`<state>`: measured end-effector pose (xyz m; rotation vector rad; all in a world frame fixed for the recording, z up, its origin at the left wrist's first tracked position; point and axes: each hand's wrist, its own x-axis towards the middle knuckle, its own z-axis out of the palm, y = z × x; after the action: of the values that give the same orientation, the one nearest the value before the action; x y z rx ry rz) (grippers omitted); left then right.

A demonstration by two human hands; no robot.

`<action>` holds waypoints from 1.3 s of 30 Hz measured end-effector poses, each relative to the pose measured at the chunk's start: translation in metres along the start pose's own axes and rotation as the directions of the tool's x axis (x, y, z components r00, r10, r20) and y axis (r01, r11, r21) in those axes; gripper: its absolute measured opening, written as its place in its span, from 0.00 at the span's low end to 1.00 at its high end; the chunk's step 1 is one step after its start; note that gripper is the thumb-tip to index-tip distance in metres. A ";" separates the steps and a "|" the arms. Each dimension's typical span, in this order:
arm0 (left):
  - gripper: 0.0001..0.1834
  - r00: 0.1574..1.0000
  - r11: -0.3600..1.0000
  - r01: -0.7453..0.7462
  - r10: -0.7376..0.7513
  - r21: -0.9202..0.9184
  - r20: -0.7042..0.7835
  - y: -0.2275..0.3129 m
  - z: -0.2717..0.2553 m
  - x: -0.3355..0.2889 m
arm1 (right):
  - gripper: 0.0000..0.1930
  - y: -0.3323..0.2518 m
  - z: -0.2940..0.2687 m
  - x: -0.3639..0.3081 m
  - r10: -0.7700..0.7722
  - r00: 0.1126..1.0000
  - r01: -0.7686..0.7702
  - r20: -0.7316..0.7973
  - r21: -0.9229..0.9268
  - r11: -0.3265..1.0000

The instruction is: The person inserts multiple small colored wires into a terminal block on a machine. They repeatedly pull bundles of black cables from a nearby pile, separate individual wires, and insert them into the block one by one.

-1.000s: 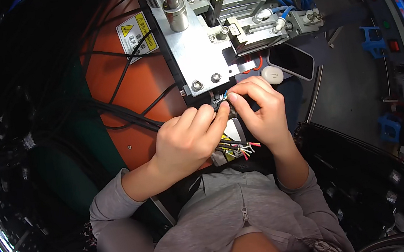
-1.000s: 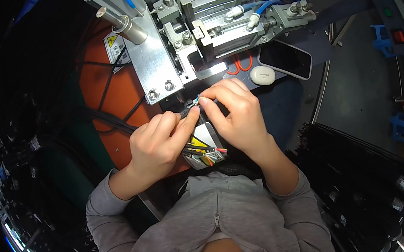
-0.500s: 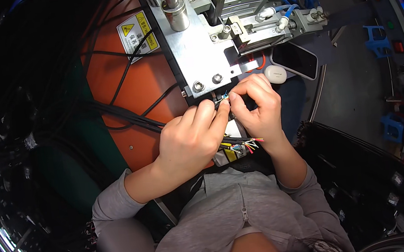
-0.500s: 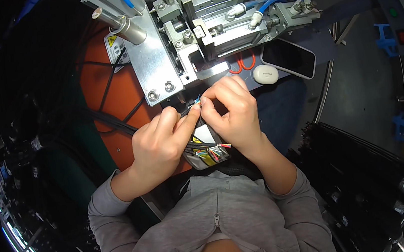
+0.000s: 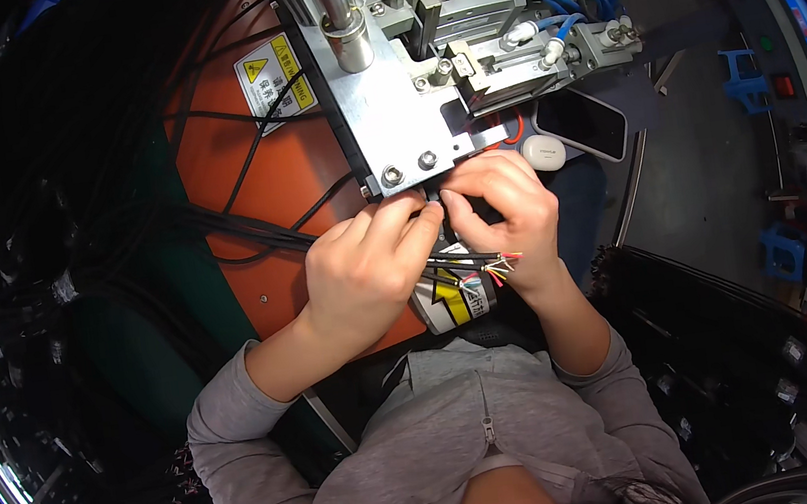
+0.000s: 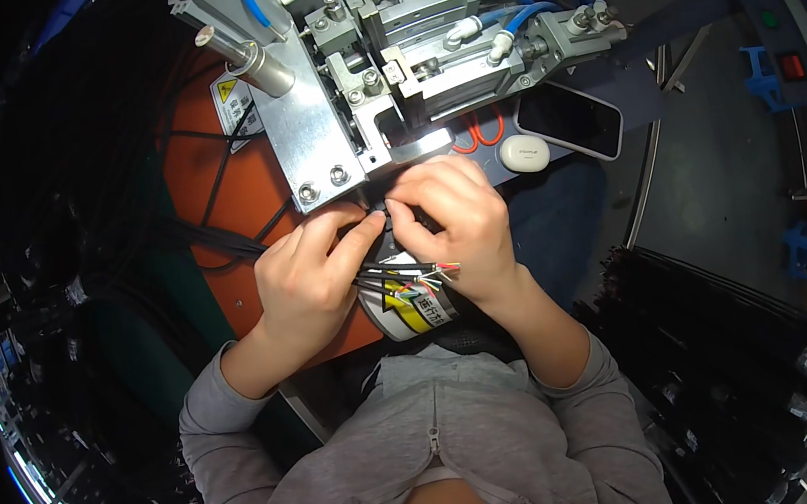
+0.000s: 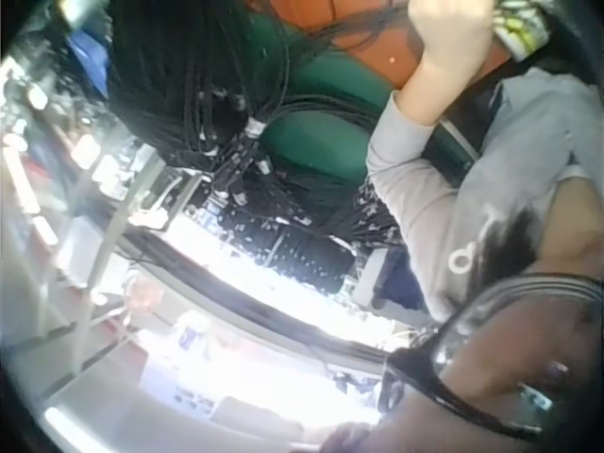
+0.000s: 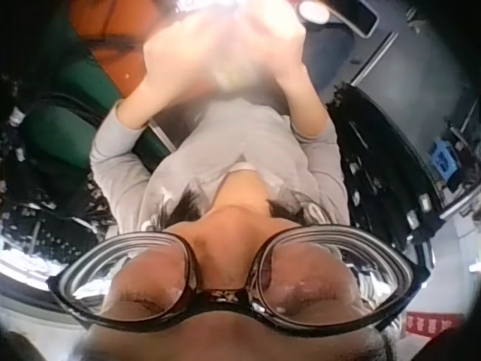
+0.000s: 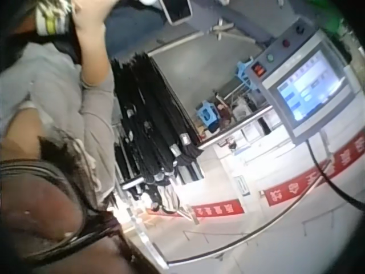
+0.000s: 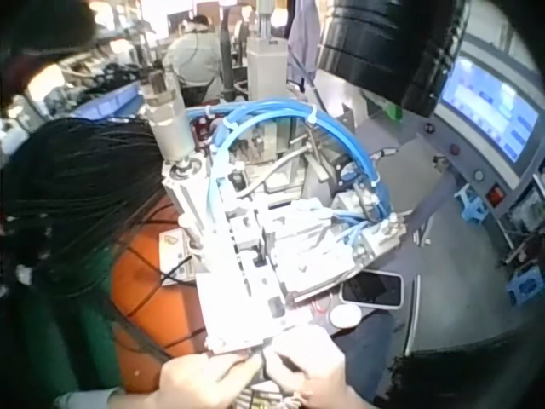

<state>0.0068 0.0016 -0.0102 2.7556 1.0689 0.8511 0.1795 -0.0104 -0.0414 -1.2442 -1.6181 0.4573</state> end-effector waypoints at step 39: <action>0.10 0.981 0.966 -0.064 0.015 -0.250 -0.193 -0.002 -0.009 0.002 | 0.05 -0.020 -0.005 0.001 0.053 0.997 -0.074 0.058 0.470 0.879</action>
<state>0.0022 0.0034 -0.0019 2.5296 0.8595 1.1863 0.1735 -0.0186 -0.0236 -0.9188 -1.3886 0.8703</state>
